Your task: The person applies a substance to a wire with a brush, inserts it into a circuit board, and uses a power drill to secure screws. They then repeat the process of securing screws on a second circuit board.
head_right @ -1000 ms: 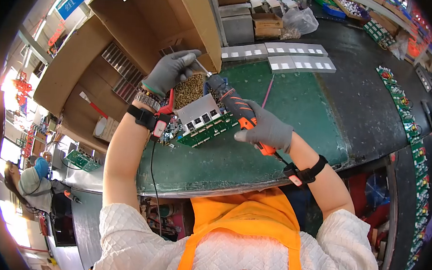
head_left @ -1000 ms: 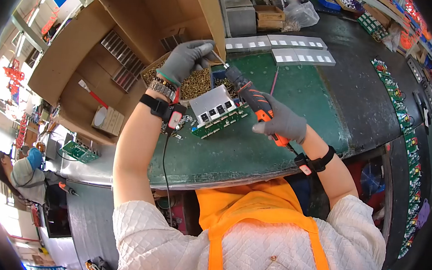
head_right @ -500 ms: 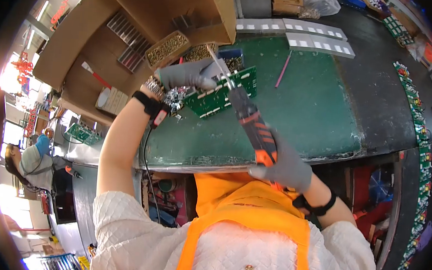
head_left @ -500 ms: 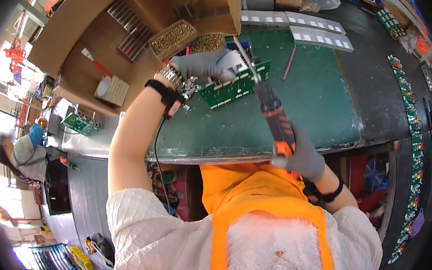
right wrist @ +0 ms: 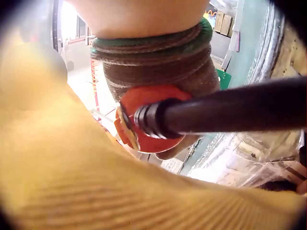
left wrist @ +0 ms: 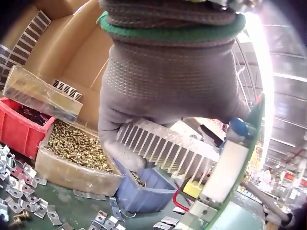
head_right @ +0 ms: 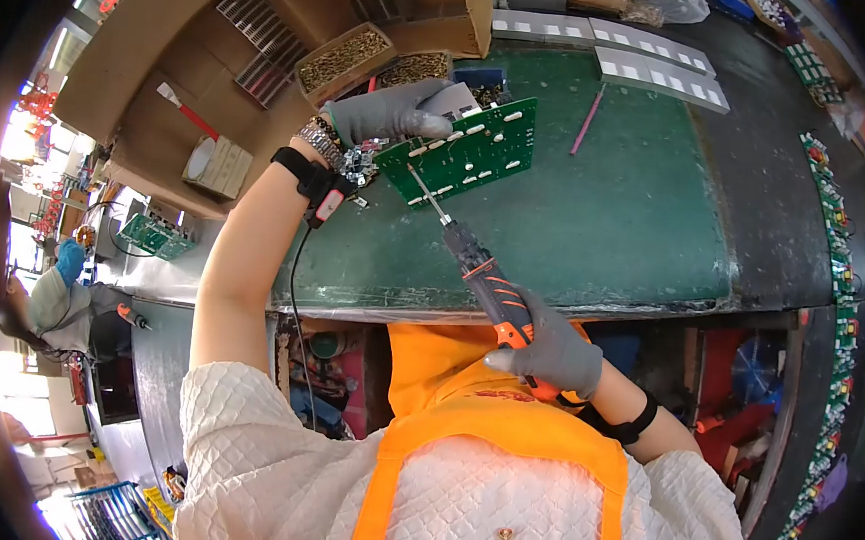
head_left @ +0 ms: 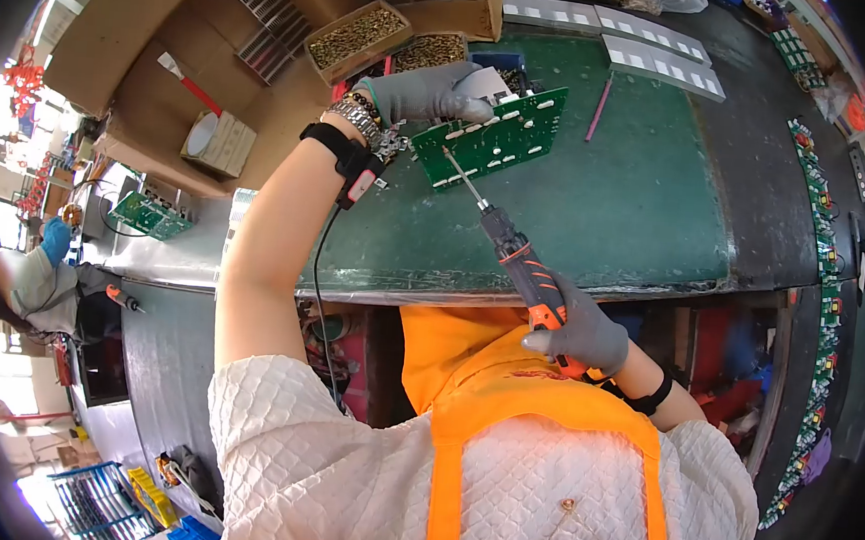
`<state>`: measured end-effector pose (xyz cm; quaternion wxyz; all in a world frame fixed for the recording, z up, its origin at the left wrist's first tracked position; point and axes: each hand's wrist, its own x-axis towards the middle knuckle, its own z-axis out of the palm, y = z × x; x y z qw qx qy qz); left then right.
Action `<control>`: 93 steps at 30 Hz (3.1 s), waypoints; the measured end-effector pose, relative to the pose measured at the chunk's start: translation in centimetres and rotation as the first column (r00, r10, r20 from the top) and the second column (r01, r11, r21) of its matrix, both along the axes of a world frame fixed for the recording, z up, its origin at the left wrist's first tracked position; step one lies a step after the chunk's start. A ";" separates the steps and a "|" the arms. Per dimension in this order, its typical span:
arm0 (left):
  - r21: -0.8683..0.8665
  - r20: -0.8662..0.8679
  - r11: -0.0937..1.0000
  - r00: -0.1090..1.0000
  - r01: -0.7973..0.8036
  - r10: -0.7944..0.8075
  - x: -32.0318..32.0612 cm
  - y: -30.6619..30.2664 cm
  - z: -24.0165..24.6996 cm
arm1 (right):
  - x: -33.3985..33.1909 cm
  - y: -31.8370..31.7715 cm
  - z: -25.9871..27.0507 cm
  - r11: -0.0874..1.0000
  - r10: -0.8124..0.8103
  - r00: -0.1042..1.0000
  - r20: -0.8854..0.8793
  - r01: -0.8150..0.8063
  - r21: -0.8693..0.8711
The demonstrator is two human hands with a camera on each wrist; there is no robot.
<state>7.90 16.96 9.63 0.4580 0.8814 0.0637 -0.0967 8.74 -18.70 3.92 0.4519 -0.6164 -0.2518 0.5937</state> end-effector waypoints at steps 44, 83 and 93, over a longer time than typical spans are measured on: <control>-0.127 0.024 0.990 0.997 -0.066 0.070 -1.9 0.6 1.5 | 7.9 6.0 3.0 0.905 -0.320 0.943 0.093 0.275 0.326; -0.734 0.229 0.660 0.857 -0.159 0.461 2.9 2.4 3.2 | 10.8 6.6 6.7 0.974 -0.091 0.928 0.362 0.006 0.228; -0.684 0.211 0.651 0.765 -0.330 0.609 3.6 0.9 4.1 | 11.4 6.6 6.4 0.974 -0.081 0.924 0.373 -0.006 0.228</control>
